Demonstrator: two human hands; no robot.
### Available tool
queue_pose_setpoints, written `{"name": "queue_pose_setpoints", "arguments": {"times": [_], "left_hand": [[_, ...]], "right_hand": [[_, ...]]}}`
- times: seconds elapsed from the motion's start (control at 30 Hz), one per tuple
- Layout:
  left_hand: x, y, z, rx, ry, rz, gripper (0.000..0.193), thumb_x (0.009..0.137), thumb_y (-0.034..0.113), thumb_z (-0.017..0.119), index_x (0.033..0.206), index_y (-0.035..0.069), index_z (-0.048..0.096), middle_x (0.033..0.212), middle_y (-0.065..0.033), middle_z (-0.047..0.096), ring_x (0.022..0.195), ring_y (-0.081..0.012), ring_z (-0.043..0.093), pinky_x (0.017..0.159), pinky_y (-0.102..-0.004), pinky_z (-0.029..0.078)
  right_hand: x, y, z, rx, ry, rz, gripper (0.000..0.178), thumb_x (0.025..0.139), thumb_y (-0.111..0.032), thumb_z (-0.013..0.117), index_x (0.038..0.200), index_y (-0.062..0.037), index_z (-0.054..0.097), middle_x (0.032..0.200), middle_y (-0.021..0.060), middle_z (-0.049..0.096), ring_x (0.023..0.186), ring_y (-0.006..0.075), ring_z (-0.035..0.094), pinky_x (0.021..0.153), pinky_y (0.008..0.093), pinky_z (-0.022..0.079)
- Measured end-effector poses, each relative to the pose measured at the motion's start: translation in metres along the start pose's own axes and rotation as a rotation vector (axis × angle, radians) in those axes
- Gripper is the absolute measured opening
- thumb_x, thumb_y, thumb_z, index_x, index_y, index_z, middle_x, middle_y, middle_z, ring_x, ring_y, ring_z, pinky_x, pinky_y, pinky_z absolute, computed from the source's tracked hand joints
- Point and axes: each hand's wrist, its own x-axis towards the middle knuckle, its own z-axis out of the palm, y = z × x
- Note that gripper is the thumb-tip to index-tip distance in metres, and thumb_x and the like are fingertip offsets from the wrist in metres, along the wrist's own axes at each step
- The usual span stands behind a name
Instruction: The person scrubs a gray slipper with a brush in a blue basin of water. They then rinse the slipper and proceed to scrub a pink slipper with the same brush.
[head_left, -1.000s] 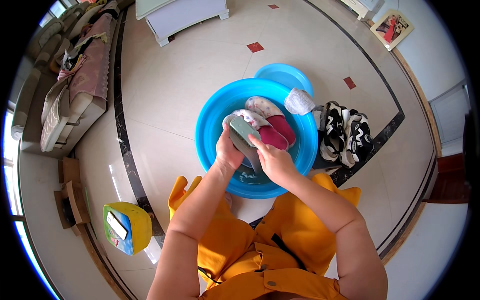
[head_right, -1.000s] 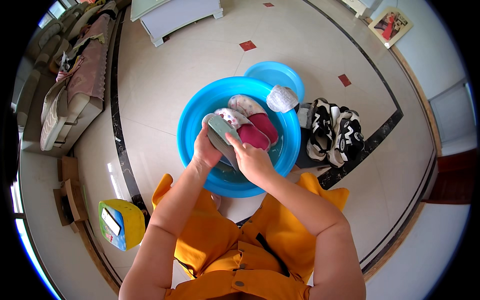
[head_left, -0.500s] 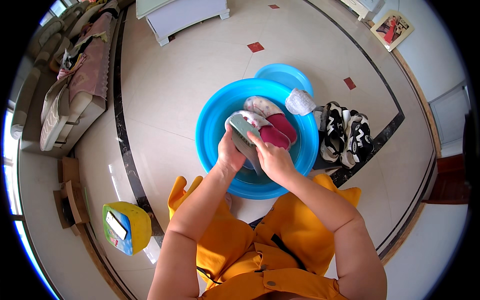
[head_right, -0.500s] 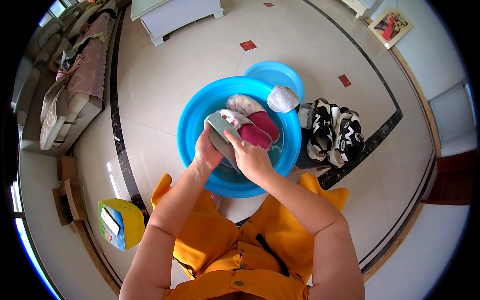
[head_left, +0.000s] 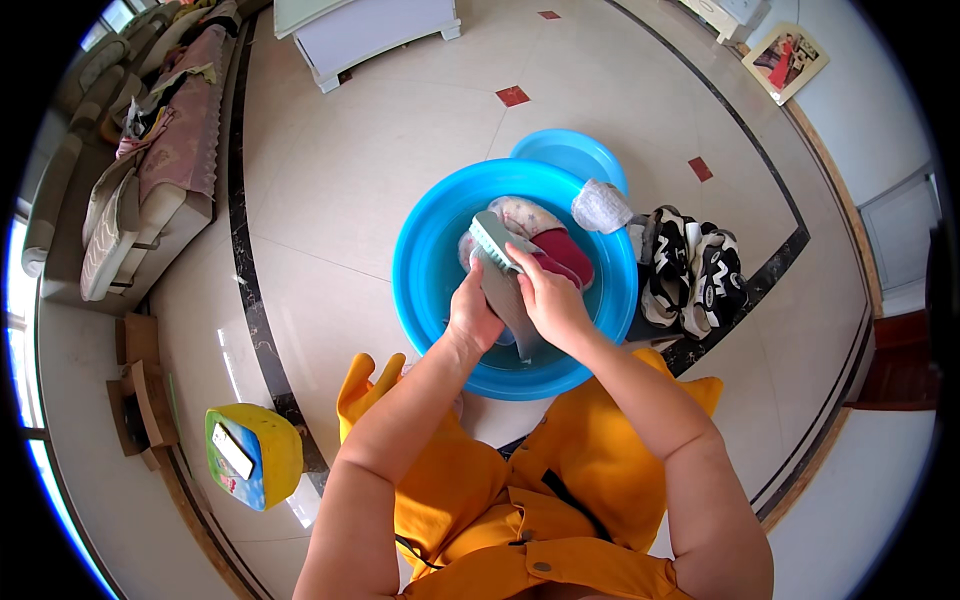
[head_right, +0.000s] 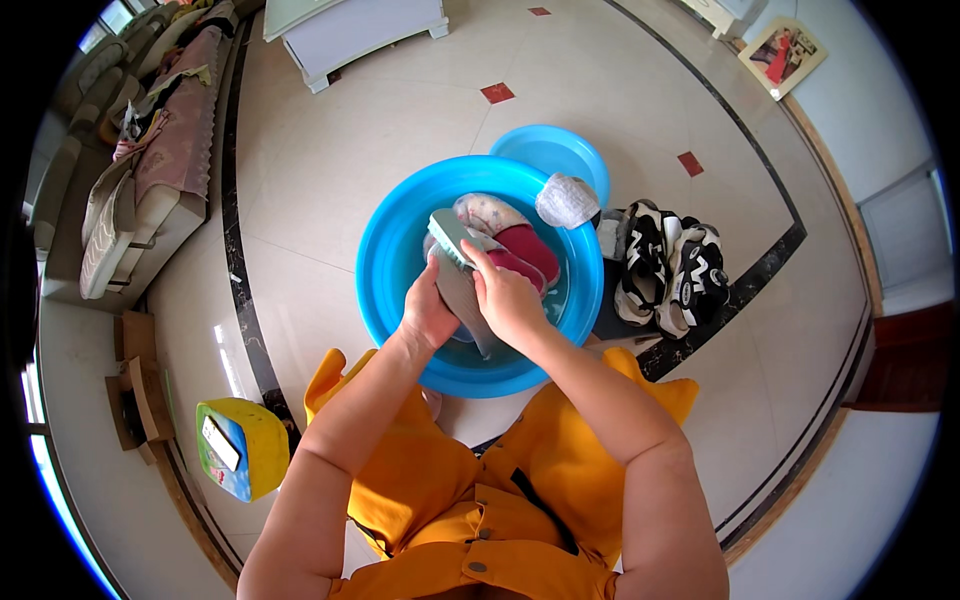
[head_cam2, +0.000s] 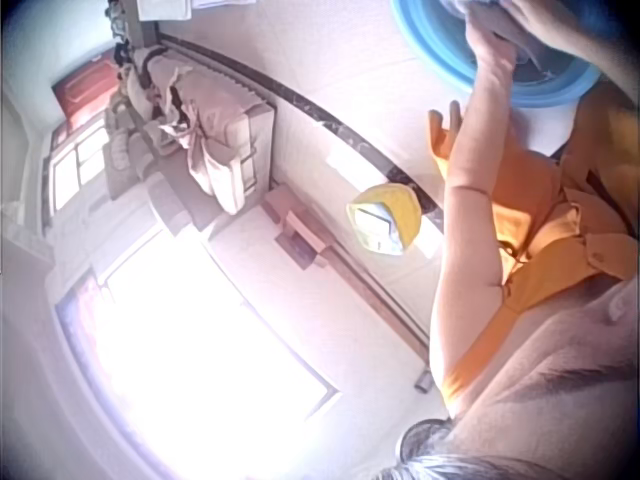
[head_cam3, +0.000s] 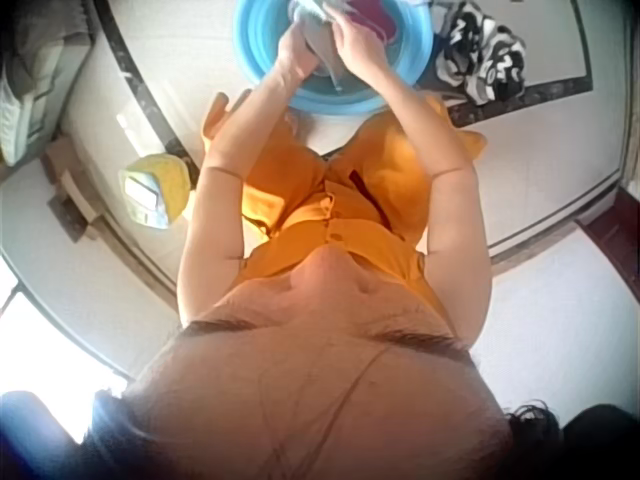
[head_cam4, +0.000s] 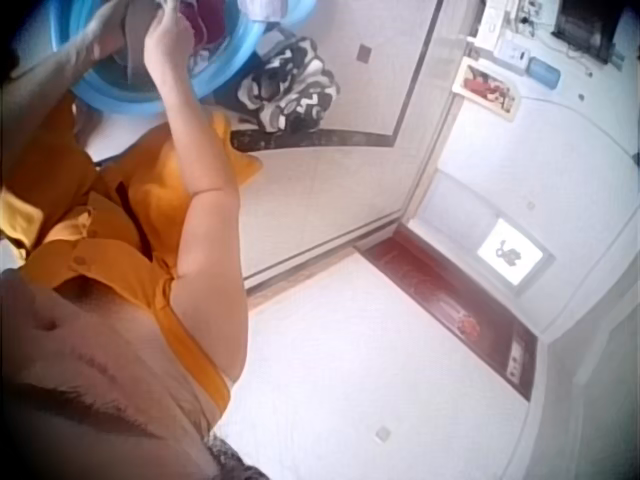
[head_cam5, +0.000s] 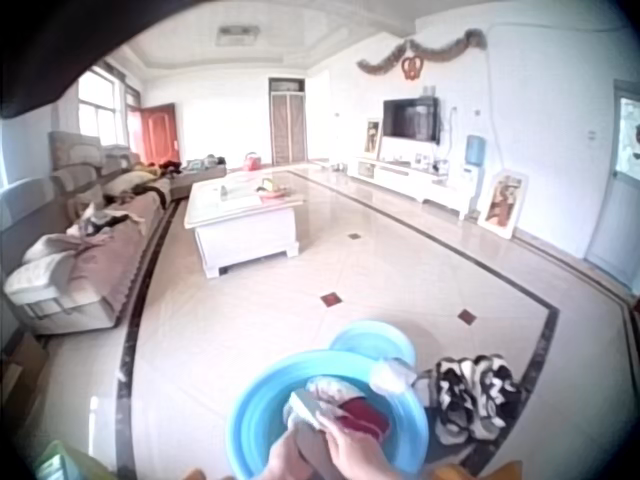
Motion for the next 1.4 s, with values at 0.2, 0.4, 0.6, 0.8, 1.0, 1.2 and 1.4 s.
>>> {"name": "queue_pose_setpoints", "arguments": {"times": [0.2,0.4,0.6,0.8,1.0,1.2,1.4], "left_hand": [[-0.006,0.018,0.01,-0.05,0.036,0.031,0.055,0.103,0.044,0.024,0.14,0.006,0.037,0.14,-0.0136,0.044,0.127,-0.032,0.043,0.108,-0.0477,0.031],[0.003,0.038,-0.003,-0.107,0.017,0.103,0.058,0.102,0.047,0.025,0.14,0.005,0.037,0.14,-0.0144,0.044,0.128,-0.0329,0.042,0.109,-0.0486,0.029],[-0.005,0.033,0.008,-0.051,0.034,0.121,0.057,0.102,0.047,0.024,0.139,0.006,0.038,0.139,-0.0137,0.045,0.127,-0.0321,0.042,0.109,-0.0477,0.03],[-0.011,0.026,0.016,-0.024,0.011,0.075,0.055,0.102,0.046,0.023,0.14,0.008,0.039,0.138,-0.0134,0.045,0.127,-0.0318,0.043,0.108,-0.0469,0.031],[-0.011,0.011,0.013,0.03,0.047,0.013,0.053,0.103,0.044,0.025,0.141,0.009,0.036,0.138,-0.0134,0.045,0.127,-0.0311,0.043,0.108,-0.0467,0.032],[-0.008,0.011,0.008,0.033,-0.031,-0.007,0.053,0.103,0.043,0.023,0.143,0.011,0.034,0.141,-0.0119,0.042,0.129,-0.0299,0.041,0.109,-0.046,0.03],[-0.01,0.015,0.018,0.06,-0.158,0.098,0.056,0.102,0.048,0.022,0.145,0.013,0.03,0.141,-0.0085,0.041,0.128,-0.0265,0.04,0.109,-0.0448,0.031]], "right_hand": [[0.001,-0.005,-0.018,0.295,-0.029,0.134,0.041,0.097,-0.011,0.048,0.138,-0.0133,0.043,0.094,0.0235,0.065,0.079,0.0386,0.064,0.07,0.0395,0.049],[-0.022,-0.017,-0.022,-0.016,-0.01,-0.12,0.049,0.095,-0.011,0.049,0.143,-0.0183,0.037,0.077,0.0148,0.063,0.061,0.0328,0.062,0.053,0.0409,0.05],[-0.022,-0.012,-0.014,-0.184,-0.052,-0.094,0.054,0.093,-0.009,0.052,0.143,-0.0189,0.036,0.078,0.0139,0.063,0.061,0.0323,0.061,0.052,0.0413,0.049],[-0.014,-0.005,-0.007,-0.214,0.038,-0.143,0.057,0.092,-0.011,0.053,0.145,-0.0229,0.035,0.066,0.0118,0.057,0.051,0.0307,0.059,0.046,0.0412,0.049],[-0.007,0.0,-0.005,-0.193,0.076,-0.128,0.054,0.092,-0.011,0.054,0.143,-0.0213,0.038,0.068,0.013,0.059,0.054,0.0306,0.061,0.048,0.041,0.05],[0.007,0.002,-0.02,0.113,-0.004,-0.005,0.047,0.094,-0.009,0.05,0.14,-0.0148,0.041,0.083,0.0197,0.066,0.071,0.0337,0.065,0.063,0.0423,0.052],[0.004,-0.007,-0.026,0.373,0.117,0.022,0.058,0.089,-0.011,0.062,0.141,-0.009,0.038,0.09,0.0189,0.067,0.077,0.0318,0.067,0.067,0.0389,0.051]]}}
